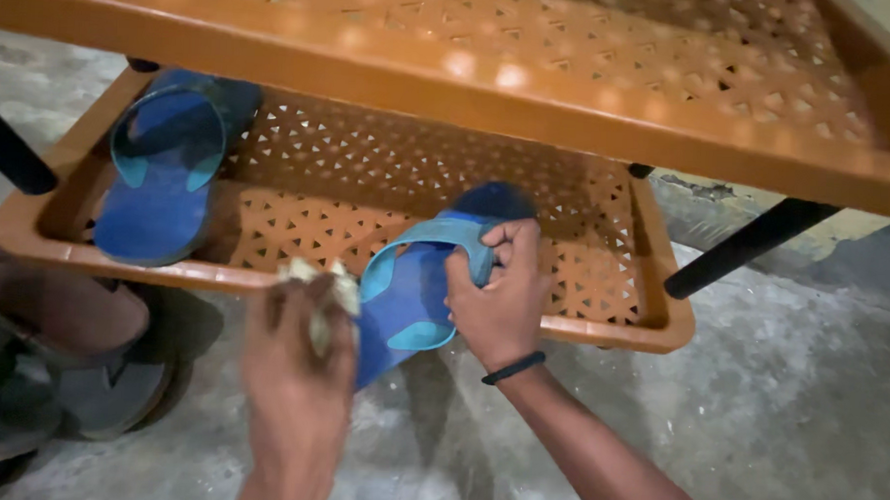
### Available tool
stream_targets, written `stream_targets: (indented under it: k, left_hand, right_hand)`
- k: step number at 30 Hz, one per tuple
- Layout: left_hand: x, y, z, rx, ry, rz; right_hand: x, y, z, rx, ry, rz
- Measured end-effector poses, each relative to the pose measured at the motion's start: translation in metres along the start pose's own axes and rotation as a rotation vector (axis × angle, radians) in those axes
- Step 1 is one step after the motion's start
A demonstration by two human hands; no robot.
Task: The person wipes a blue flip-flop with a white cloth, scrubbing the sole and strap repeatedly. The flip-flop is placed on a brown plastic shoe rack, and the person continues wiping different areas of the same flip-flop throughout the clip.
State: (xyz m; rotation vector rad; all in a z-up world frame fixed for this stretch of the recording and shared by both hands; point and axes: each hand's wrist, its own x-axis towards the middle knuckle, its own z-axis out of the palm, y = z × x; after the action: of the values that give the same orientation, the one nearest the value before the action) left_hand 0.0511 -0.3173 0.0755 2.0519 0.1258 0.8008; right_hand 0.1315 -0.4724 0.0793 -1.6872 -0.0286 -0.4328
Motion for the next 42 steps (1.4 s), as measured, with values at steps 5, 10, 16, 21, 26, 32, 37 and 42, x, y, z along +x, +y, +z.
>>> stream_targets:
  k: [5, 10, 16, 21, 26, 32, 37, 42]
  left_hand:
    - [-0.016, 0.016, 0.023, -0.028, -0.165, 0.108]
    - [-0.007, 0.003, 0.015, 0.056, -0.112, 0.082]
    - [-0.004, 0.002, 0.008, 0.063, -0.045, 0.056]
    - [-0.015, 0.018, 0.026, -0.176, -0.239, 0.065]
    - [-0.005, 0.008, 0.019, -0.079, -0.206, 0.112]
    - [0.006, 0.002, -0.004, 0.028, -0.064, 0.006]
    - [0.002, 0.007, 0.002, -0.077, -0.032, -0.031]
    - [-0.002, 0.017, 0.009, -0.155, -0.191, -0.031]
  right_hand:
    - [0.001, -0.001, 0.000, -0.087, 0.017, -0.082]
    - [0.000, 0.000, -0.004, -0.050, -0.004, -0.057]
    - [0.004, 0.002, -0.006, -0.028, -0.011, -0.003]
    - [0.004, 0.003, -0.003, -0.039, 0.003, -0.079]
    - [0.003, 0.004, -0.004, -0.013, -0.003, -0.017]
    - [0.003, -0.003, -0.004, -0.072, 0.008, 0.026]
    - [0.003, -0.011, 0.000, -0.122, 0.031, 0.019]
    - [0.006, -0.007, 0.001, -0.146, 0.038, 0.025]
